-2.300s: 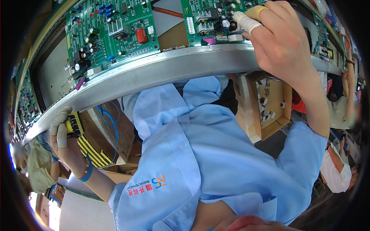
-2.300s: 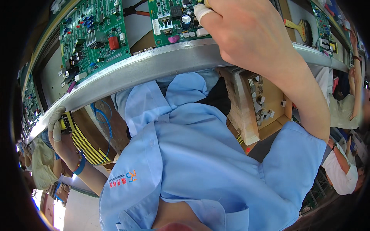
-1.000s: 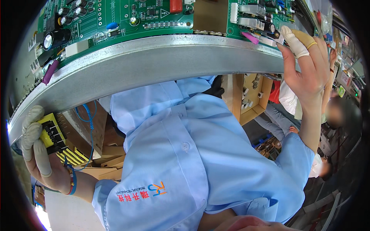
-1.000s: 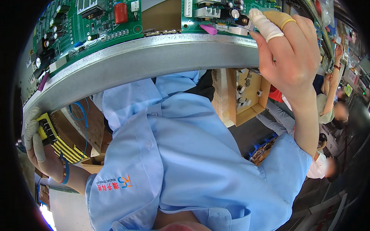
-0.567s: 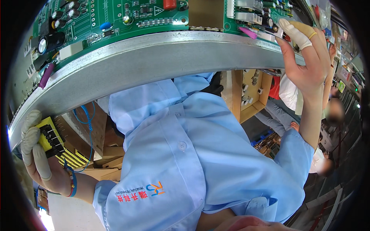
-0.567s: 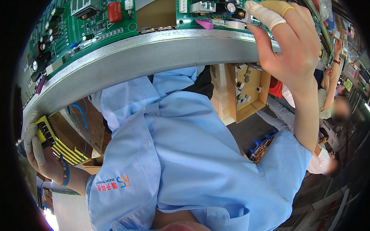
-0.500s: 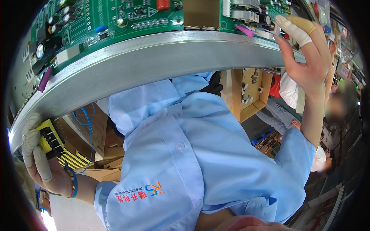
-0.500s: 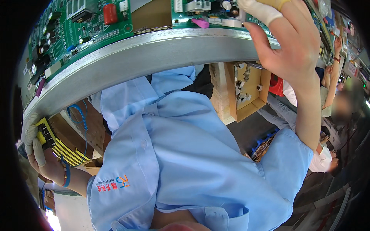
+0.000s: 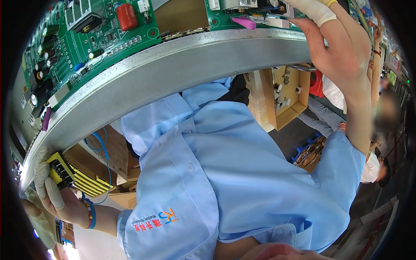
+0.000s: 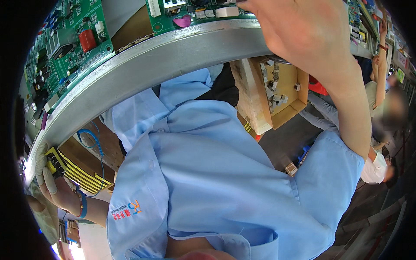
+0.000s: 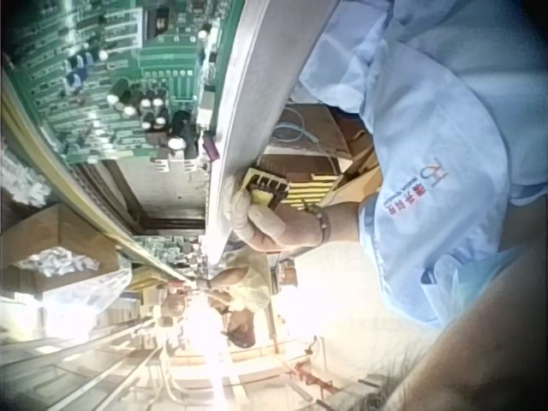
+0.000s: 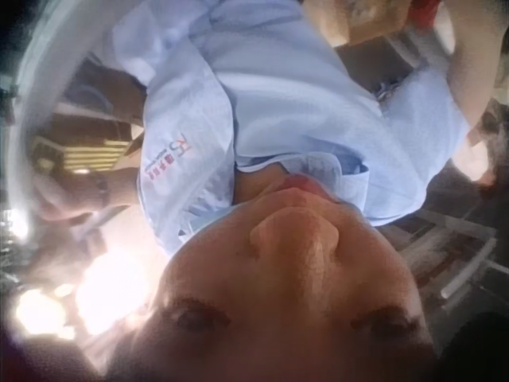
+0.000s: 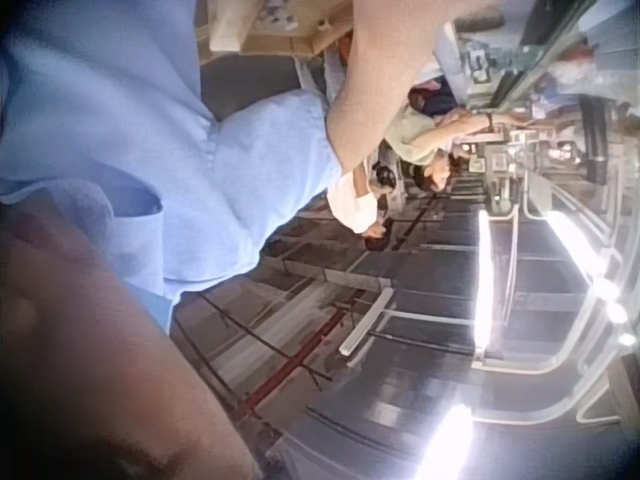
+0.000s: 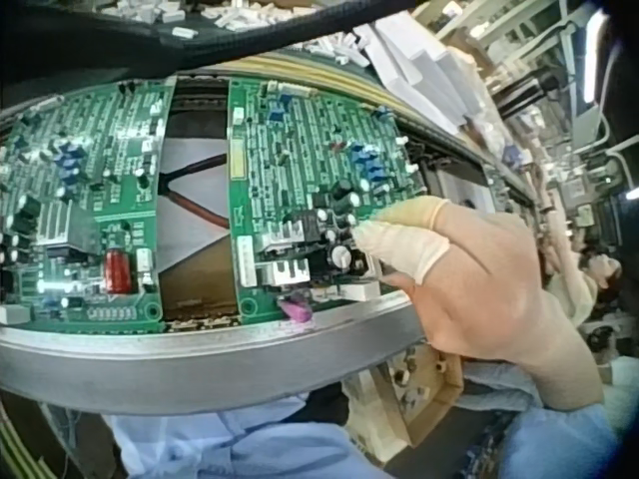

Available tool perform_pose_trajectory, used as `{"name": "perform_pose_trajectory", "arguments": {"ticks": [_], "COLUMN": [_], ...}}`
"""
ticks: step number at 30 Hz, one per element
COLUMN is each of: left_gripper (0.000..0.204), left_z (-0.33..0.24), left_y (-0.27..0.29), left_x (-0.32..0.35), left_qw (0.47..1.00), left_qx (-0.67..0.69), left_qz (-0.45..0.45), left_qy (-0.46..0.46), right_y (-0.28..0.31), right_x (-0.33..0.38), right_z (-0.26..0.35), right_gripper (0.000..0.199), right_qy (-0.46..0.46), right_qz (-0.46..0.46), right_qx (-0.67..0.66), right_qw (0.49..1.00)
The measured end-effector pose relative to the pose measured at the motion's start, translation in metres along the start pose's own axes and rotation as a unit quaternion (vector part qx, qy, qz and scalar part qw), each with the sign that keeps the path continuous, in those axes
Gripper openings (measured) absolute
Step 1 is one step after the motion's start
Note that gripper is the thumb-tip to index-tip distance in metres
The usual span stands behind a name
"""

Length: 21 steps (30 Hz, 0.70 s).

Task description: The person is assembling components onto a printed circuit board (PCB) on an assembly line.

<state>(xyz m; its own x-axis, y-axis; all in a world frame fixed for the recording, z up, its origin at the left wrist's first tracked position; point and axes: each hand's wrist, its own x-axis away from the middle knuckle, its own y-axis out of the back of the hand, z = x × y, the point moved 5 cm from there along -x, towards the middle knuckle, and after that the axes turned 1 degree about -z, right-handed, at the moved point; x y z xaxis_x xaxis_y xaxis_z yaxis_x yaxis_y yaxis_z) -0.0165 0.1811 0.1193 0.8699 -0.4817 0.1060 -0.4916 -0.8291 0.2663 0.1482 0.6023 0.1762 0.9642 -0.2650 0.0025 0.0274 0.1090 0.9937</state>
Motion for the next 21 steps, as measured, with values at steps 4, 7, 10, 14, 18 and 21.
{"name": "perform_pose_trajectory", "arguments": {"ticks": [4,7,10,14,18,21], "left_gripper": [0.033,0.033,0.033,0.032,0.031,0.028], "left_z": [0.001,0.001,0.001,0.006,-0.004,-0.016], "left_y": [-0.009,-0.005,0.003,-0.009,-0.009,-0.017], "left_x": [-0.013,-0.01,-0.004,-0.019,-0.009,-0.009], "left_qw": [1.0,0.999,0.997,0.999,0.999,0.995], "left_qx": [-0.006,-0.036,-0.071,-0.017,-0.034,-0.082], "left_qz": [0.01,-0.015,-0.011,-0.003,0.001,0.029], "left_qy": [-0.019,-0.01,-0.02,-0.03,-0.026,-0.049], "right_y": [0.008,0.007,0.005,0.023,0.009,0.005], "right_x": [-0.002,0.004,-0.001,-0.004,-0.003,-0.006], "right_z": [0.012,0.022,0.015,-0.012,-0.018,-0.019], "right_gripper": [0.034,0.034,0.033,0.034,0.034,0.034], "right_qy": [0.381,0.226,0.07,0.204,0.137,0.134], "right_qz": [0.093,0.04,0.022,0.021,0.03,0.021], "right_qx": [0.388,0.204,0.032,0.083,0.037,0.006], "right_qw": [0.834,0.952,0.997,0.975,0.989,0.991]}}
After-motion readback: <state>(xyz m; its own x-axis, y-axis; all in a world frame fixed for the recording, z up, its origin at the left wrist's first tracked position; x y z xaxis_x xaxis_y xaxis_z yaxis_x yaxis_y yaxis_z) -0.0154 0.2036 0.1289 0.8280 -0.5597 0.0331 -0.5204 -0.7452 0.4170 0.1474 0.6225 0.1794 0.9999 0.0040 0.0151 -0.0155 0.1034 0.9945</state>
